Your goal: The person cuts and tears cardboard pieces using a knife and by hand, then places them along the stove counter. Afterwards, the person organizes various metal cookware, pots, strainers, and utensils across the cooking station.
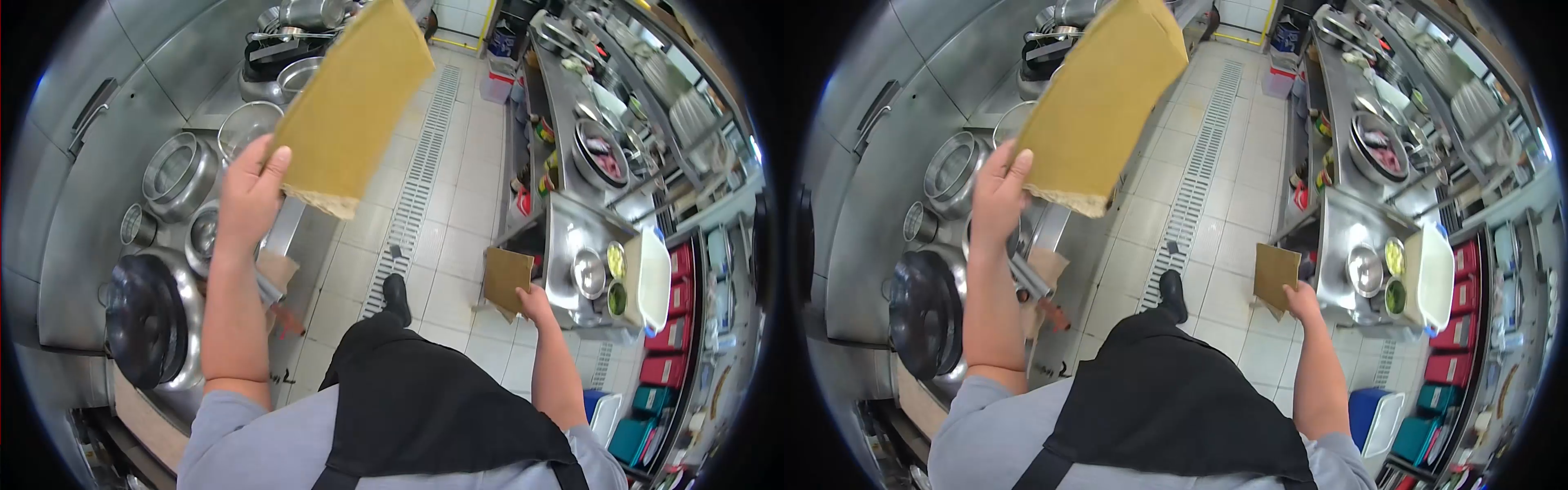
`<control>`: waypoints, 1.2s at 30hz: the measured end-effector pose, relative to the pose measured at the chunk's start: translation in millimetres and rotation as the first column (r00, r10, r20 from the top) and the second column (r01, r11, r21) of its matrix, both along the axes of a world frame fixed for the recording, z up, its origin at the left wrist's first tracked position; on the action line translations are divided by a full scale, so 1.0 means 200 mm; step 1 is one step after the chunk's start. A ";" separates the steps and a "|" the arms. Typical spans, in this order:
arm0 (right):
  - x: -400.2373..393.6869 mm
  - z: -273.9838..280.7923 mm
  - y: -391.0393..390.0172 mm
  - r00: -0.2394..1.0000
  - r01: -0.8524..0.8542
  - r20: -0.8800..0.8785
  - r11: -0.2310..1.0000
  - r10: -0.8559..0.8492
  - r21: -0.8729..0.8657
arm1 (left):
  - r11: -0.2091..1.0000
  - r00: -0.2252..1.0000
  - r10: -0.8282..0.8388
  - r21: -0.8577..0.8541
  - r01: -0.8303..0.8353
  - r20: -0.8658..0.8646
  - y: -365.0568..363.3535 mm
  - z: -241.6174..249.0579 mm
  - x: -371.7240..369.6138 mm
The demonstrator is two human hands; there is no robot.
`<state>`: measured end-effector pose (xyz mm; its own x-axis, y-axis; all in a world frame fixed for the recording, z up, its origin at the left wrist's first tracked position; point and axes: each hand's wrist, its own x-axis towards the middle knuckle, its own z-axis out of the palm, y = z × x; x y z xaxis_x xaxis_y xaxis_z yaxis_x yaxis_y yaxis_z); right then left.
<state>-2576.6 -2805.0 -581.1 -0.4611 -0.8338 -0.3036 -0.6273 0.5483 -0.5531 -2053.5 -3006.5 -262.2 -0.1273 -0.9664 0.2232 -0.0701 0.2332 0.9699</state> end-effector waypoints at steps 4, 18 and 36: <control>-0.05 0.05 -0.46 0.978 -0.175 -0.132 0.981 0.163 -0.081 | 0.975 0.940 0.046 -0.219 0.031 0.337 -0.49 -0.48 -0.41; -0.56 -0.13 -1.49 0.910 0.346 0.320 0.907 -0.262 -0.240 | 0.564 0.437 0.557 -0.708 0.425 0.706 -2.72 -0.57 -1.17; -0.87 0.34 -4.36 0.784 -0.400 0.354 0.851 0.509 -0.339 | 0.995 -0.072 0.038 -0.031 0.099 0.997 -2.63 -1.48 -0.95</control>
